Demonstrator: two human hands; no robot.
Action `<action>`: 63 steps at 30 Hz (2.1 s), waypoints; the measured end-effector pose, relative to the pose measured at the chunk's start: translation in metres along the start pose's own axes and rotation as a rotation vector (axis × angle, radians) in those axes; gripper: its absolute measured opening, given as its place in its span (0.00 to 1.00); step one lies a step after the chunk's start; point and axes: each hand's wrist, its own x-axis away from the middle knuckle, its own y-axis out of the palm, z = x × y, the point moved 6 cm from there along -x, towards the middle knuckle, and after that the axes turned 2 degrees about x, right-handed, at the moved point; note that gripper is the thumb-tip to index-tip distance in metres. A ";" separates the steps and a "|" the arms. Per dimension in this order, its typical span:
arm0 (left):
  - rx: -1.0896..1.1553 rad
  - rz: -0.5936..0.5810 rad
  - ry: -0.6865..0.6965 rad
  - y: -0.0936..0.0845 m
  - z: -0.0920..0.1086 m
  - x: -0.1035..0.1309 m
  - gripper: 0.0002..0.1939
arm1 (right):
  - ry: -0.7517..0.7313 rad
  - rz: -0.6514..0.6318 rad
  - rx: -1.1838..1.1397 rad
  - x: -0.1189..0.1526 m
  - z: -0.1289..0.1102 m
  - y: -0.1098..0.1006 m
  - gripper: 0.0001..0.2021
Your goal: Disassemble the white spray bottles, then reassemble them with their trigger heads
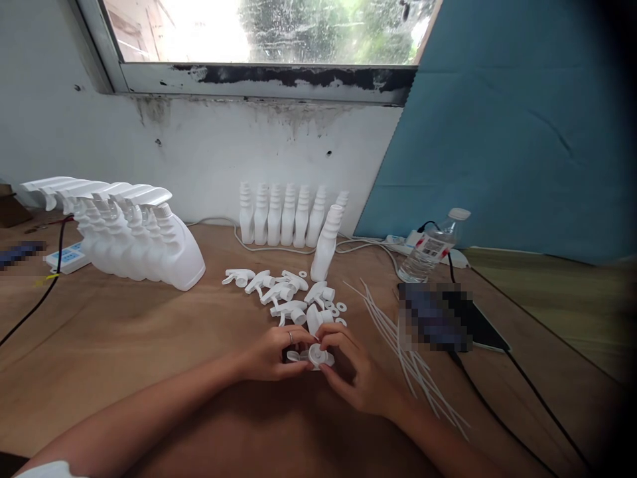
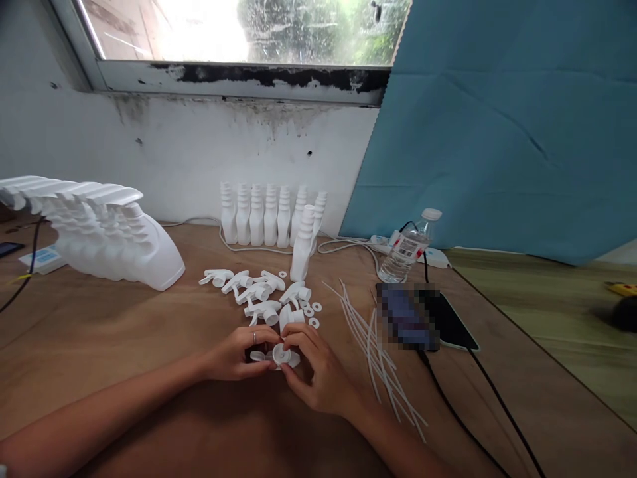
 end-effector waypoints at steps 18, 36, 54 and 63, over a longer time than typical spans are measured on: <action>-0.394 -0.026 0.211 0.006 0.016 0.003 0.09 | -0.318 0.096 0.194 0.000 -0.017 -0.005 0.09; -0.604 0.098 0.305 0.007 0.015 0.006 0.08 | -0.154 0.061 0.349 -0.004 -0.021 0.015 0.16; -0.524 0.044 0.211 0.007 0.010 0.001 0.14 | 1.135 -0.659 -0.014 0.062 0.106 -0.101 0.25; -0.546 0.015 0.165 0.008 0.008 -0.002 0.10 | 1.251 -0.796 -0.055 0.069 0.101 -0.077 0.13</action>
